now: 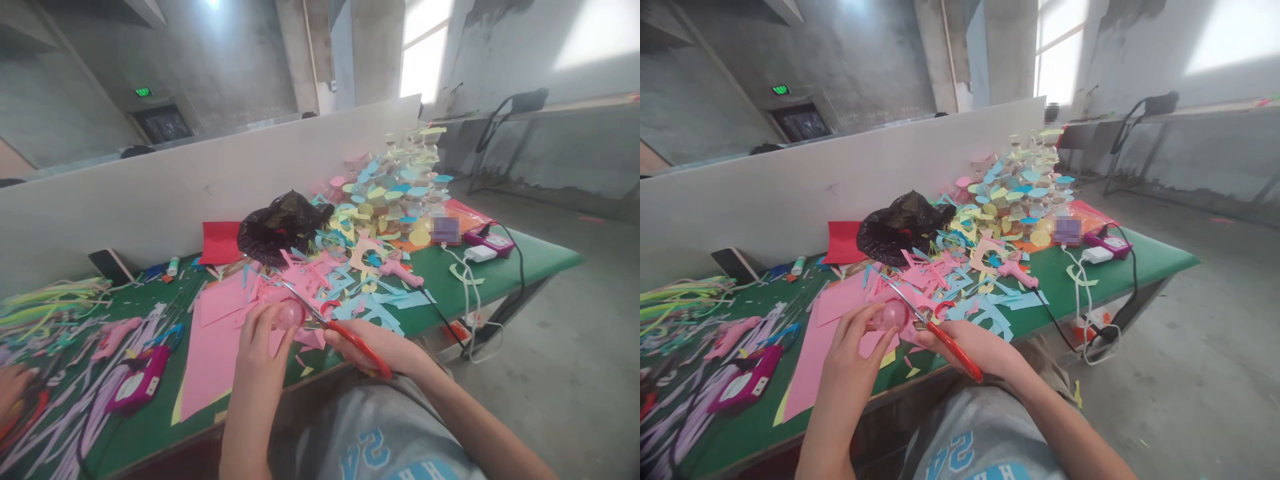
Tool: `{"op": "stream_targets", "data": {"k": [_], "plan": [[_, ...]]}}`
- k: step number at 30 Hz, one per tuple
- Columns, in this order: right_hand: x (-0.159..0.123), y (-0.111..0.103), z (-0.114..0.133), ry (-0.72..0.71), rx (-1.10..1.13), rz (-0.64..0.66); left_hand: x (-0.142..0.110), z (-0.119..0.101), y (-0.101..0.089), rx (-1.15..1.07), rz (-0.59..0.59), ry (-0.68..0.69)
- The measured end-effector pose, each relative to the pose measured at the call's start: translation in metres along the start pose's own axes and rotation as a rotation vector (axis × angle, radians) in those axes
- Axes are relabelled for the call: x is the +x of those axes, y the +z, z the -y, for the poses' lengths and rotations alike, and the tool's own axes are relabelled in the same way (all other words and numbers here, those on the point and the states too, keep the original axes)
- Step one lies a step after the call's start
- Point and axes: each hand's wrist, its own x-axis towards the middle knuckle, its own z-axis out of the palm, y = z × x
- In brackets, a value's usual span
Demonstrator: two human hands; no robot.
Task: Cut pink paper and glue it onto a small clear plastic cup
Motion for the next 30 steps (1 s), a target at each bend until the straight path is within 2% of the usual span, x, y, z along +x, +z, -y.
{"op": "stream_targets", "data": {"k": [8, 13, 21, 25, 30], "plan": [[-0.007, -0.007, 0.011, 0.02, -0.12, 0.042, -0.004, 0.003, -0.004, -0.054, 0.101, -0.063], [-0.003, -0.006, 0.006, 0.065, -0.158, 0.021, -0.004, 0.008, -0.008, -0.048, 0.122, -0.058], [0.004, 0.003, -0.005, -0.047, -0.002, -0.017, -0.001, 0.003, -0.003, -0.03, 0.042, -0.027], [0.004, 0.006, -0.002, -0.035, 0.028, -0.013, 0.001, -0.003, 0.003, 0.006, -0.014, -0.077], [-0.001, 0.005, 0.007, -0.05, 0.003, 0.032, 0.004, -0.006, 0.001, 0.083, -0.047, -0.027]]}}
